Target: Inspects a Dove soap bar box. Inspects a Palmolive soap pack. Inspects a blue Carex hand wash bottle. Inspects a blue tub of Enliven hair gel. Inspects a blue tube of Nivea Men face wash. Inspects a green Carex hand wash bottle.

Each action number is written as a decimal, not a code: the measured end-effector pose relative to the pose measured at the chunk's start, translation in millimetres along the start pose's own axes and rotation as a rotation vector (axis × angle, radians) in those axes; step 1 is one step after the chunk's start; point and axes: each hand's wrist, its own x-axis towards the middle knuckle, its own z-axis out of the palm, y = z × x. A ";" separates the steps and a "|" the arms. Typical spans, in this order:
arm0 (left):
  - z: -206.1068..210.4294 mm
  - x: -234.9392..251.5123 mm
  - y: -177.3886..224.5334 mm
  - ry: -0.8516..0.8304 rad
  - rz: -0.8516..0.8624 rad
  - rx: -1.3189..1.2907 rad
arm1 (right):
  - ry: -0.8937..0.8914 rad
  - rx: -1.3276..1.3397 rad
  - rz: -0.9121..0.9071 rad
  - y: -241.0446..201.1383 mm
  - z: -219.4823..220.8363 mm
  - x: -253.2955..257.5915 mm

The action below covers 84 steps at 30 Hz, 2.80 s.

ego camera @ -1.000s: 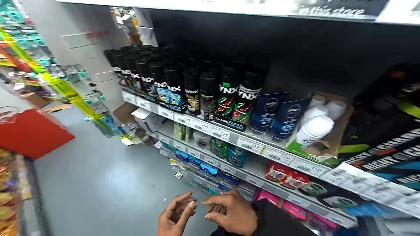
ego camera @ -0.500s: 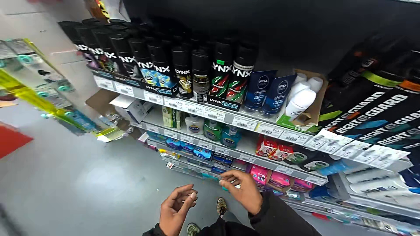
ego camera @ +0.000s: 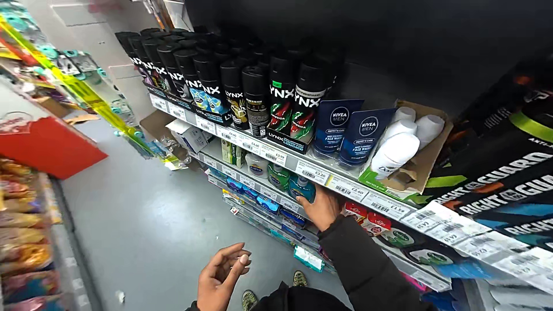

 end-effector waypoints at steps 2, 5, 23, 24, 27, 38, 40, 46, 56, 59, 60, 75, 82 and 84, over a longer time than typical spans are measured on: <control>13.5 -6.9 0.6 0.023 -0.011 -0.011 | -0.033 -0.018 -0.015 8.1 8.4 7.5; 30.9 -18.0 -3.1 0.082 -0.029 -0.032 | -0.065 -0.020 -0.038 16.7 16.2 10.2; 86.5 -31.2 46.6 -0.004 0.227 0.075 | -0.542 0.804 -0.524 9.6 -56.3 -47.9; 86.9 -30.5 55.1 -0.021 0.281 0.090 | -0.563 0.866 -0.510 2.7 -62.6 -46.7; 84.9 -30.8 66.5 -0.078 0.381 0.122 | -0.593 1.031 -0.464 -9.1 -73.5 -40.3; 104.0 -31.3 71.8 0.026 0.422 0.062 | -0.586 1.216 -0.475 -21.3 -79.0 -32.5; 105.3 -29.2 73.2 0.032 0.418 0.029 | -0.629 1.251 -0.484 -18.9 -80.8 -28.3; 101.7 -13.4 77.9 0.040 0.393 -0.022 | -0.835 1.234 -0.569 -13.6 -85.9 -15.6; 93.2 18.1 83.8 -0.135 0.320 -0.006 | -0.803 1.185 -0.551 -1.2 -88.7 -9.5; 89.3 28.3 81.2 -0.223 0.273 -0.020 | -0.793 1.188 -0.514 -0.4 -90.2 -9.0; 87.0 31.2 80.5 -0.266 0.251 -0.035 | -0.793 1.187 -0.503 0.4 -90.5 -9.1; 67.5 94.4 73.8 -0.419 0.280 -0.292 | -0.709 1.174 -0.532 3.0 -100.3 -12.3; 70.4 115.1 67.6 -0.525 0.258 -0.436 | -0.717 1.174 -0.555 1.6 -97.3 -10.9; 69.7 115.6 66.9 -0.519 0.252 -0.431 | -0.725 1.188 -0.548 1.9 -96.1 -11.2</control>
